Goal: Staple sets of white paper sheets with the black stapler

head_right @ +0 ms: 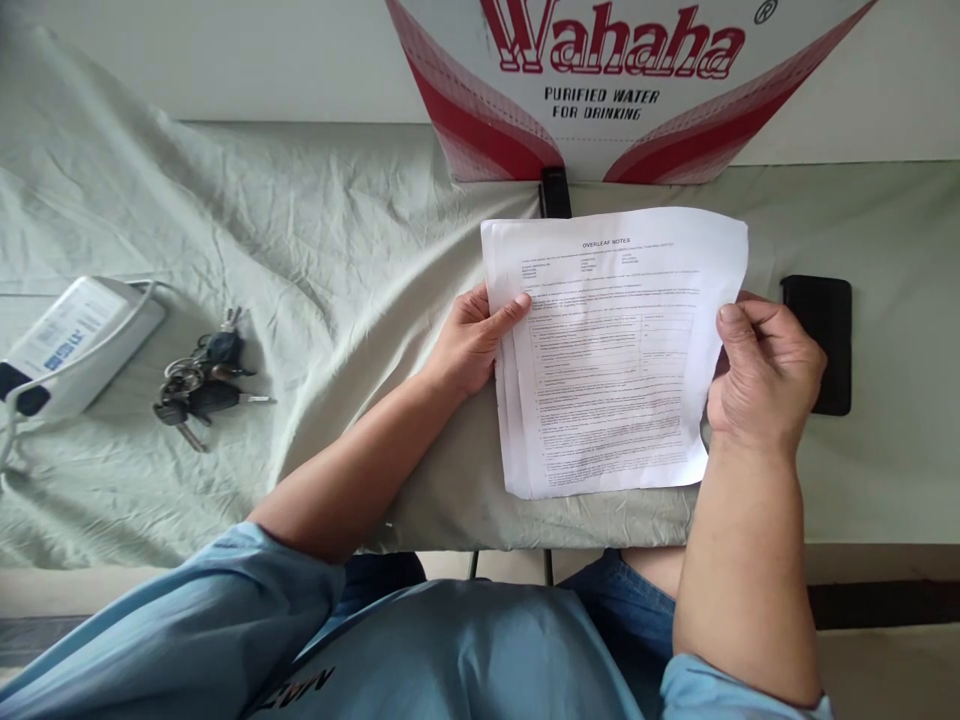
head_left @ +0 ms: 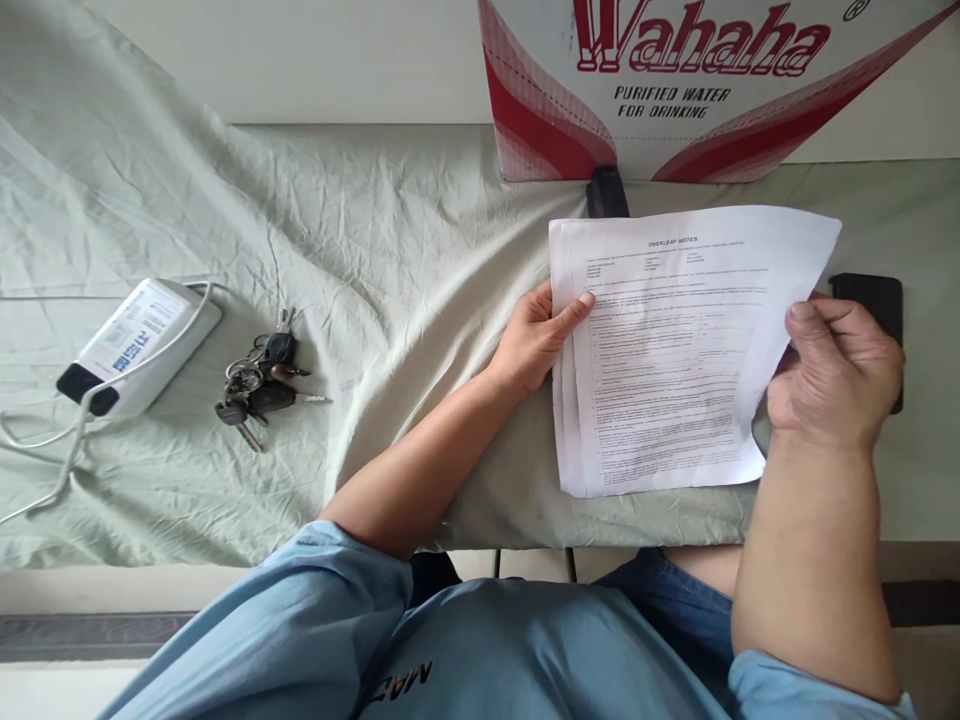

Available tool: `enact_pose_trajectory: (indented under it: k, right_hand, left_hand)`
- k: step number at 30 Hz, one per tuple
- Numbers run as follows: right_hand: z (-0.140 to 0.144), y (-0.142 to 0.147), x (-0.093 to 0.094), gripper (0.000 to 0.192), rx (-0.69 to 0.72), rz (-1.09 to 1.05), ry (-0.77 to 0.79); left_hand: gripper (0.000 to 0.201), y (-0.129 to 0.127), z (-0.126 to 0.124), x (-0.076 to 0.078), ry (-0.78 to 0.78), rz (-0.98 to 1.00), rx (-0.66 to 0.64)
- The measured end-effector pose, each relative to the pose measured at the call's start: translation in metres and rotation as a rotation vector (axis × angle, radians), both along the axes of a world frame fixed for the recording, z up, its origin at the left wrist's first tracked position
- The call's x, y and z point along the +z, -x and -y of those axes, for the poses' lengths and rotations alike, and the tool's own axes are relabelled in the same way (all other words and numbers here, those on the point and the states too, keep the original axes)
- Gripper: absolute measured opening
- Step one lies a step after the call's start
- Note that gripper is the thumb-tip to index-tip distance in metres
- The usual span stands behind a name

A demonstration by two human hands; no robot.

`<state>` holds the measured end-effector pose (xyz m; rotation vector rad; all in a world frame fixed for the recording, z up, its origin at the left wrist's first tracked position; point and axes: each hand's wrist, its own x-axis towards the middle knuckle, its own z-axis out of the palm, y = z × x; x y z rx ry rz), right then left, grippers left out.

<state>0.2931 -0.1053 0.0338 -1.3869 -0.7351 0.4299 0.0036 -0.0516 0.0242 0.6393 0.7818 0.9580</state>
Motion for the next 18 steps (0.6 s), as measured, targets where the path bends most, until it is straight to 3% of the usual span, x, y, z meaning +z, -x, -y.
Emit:
enact_pose_trajectory:
  k: [3, 6, 10, 13, 15, 18]
  right_hand:
    - [0.004, -0.006, 0.0, 0.057, 0.075, -0.006, 0.06]
    - [0.011, -0.02, 0.005, 0.08, 0.159, 0.004, 0.213]
    - [0.019, -0.027, 0.02, 0.082, 0.361, -0.129, 0.332]
    - [0.018, -0.01, 0.029, 0.084, 0.548, -0.22, 0.385]
    - [0.015, 0.009, 0.03, 0.081, 0.569, -0.197, 0.388]
    - [0.008, 0.029, 0.027, 0.091, 0.463, -0.071, 0.282]
  left_hand:
    - [0.049, 0.001, -0.005, -0.005, 0.04, 0.004, 0.049]
    - [0.046, 0.006, -0.015, -0.01, 0.091, 0.037, 0.176]
    - [0.042, 0.017, -0.032, -0.017, 0.09, 0.117, 0.306]
    - [0.04, 0.022, -0.037, -0.016, 0.064, 0.141, 0.325]
    - [0.036, 0.02, -0.036, -0.011, 0.066, 0.144, 0.328]
    - [0.037, 0.018, -0.033, 0.0, 0.053, 0.146, 0.317]
